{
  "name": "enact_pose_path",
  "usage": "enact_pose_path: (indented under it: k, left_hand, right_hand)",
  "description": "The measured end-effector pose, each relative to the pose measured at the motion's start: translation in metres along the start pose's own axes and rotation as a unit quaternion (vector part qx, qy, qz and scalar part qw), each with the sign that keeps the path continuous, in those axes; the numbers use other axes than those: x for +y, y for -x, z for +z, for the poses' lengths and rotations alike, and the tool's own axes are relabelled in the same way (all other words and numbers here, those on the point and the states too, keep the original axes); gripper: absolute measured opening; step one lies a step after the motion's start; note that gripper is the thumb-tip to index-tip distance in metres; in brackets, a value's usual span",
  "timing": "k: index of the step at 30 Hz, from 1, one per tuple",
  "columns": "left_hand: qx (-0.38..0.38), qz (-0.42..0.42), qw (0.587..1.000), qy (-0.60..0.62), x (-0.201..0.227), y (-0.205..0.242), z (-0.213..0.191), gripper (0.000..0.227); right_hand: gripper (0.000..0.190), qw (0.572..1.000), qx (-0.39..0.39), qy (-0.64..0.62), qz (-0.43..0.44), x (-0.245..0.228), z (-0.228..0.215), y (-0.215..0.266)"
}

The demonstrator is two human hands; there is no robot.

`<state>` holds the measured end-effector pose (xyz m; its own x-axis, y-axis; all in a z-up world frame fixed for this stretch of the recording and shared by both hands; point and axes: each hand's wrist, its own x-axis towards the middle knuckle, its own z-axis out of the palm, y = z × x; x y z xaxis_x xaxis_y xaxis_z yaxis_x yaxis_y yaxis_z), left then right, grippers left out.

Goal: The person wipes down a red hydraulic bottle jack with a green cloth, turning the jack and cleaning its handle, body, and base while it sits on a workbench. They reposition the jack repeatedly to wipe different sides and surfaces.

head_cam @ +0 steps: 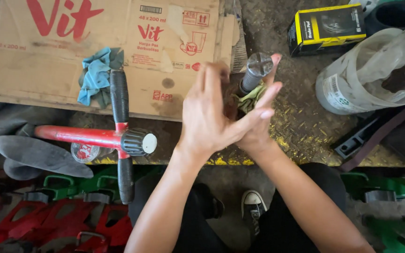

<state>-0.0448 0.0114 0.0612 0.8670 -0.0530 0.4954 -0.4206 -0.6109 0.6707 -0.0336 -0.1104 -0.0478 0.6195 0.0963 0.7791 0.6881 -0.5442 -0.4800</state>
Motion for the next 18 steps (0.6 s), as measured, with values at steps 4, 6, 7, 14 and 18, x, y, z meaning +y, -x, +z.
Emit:
enact_pose_path:
  k: [4,6,7,14,18]
  left_hand:
    - [-0.127,-0.021,0.991,-0.047,-0.003,0.002,-0.009,0.059]
    - [-0.150,0.000,0.988,-0.044,-0.007,-0.001,-0.017,0.049]
    - [-0.127,0.065,0.988,-0.063,-0.010,-0.002,-0.019,0.036]
    - [-0.115,0.133,0.983,-0.047,-0.009,-0.004,-0.028,0.015]
    - [-0.112,0.027,0.993,0.006,-0.021,-0.004,-0.022,0.007]
  right_hand:
    - [0.108,0.999,-0.006,-0.046,0.007,0.001,-0.006,-0.006]
    - [0.105,0.999,-0.013,-0.047,0.016,0.004,-0.007,-0.011]
    - [0.106,0.997,-0.016,-0.072,0.014,0.003,-0.009,-0.016]
    - [0.114,0.995,-0.020,-0.095,-0.010,0.005,-0.019,-0.036]
    - [0.111,0.996,-0.045,-0.076,-0.033,0.015,-0.022,-0.031]
